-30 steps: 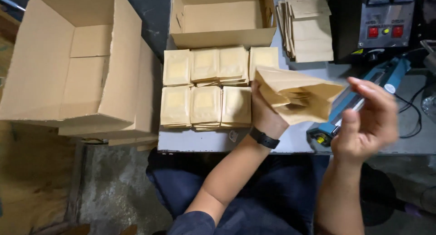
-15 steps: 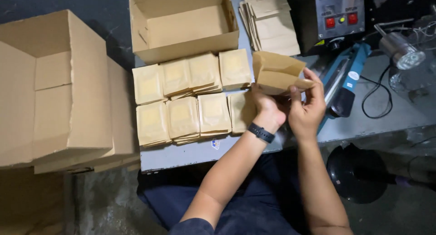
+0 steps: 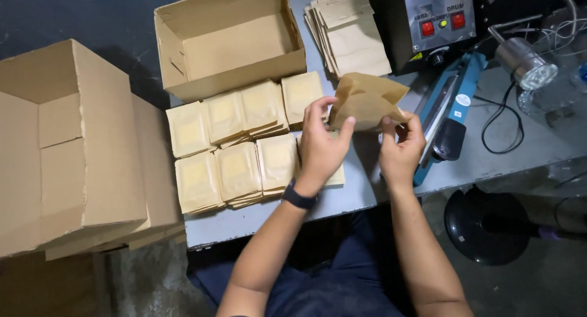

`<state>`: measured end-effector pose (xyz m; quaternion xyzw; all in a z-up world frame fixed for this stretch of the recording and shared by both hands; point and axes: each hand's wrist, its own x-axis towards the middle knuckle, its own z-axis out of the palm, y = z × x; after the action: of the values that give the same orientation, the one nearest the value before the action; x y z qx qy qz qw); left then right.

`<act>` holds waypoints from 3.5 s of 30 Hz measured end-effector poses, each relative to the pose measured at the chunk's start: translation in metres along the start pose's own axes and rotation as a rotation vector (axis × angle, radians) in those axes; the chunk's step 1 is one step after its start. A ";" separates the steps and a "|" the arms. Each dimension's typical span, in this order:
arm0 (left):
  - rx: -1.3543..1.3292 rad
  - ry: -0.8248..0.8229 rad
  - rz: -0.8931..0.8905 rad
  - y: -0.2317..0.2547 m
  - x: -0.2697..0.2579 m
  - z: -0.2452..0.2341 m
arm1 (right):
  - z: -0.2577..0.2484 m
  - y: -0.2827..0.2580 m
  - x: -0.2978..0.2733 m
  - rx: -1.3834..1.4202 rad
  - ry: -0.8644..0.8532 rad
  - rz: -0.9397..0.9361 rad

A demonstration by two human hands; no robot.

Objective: Inspecting and preparing paper coffee bags for packing into a cardboard box

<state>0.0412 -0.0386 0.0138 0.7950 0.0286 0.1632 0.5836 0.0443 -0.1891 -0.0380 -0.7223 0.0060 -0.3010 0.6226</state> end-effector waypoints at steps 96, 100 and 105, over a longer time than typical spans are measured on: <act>0.319 -0.059 0.453 0.047 -0.109 -0.272 | 0.069 -0.151 -0.143 0.227 -0.791 0.318; 0.394 -0.036 0.437 0.055 -0.127 -0.290 | 0.082 -0.152 -0.165 0.278 -0.862 0.381; 0.366 0.059 0.614 0.043 -0.139 -0.309 | 0.088 -0.158 -0.185 0.334 -0.983 0.329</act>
<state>-0.1869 0.1991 0.1044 0.8527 -0.1662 0.3461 0.3543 -0.1263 -0.0040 0.0214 -0.6586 -0.2206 0.1767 0.6974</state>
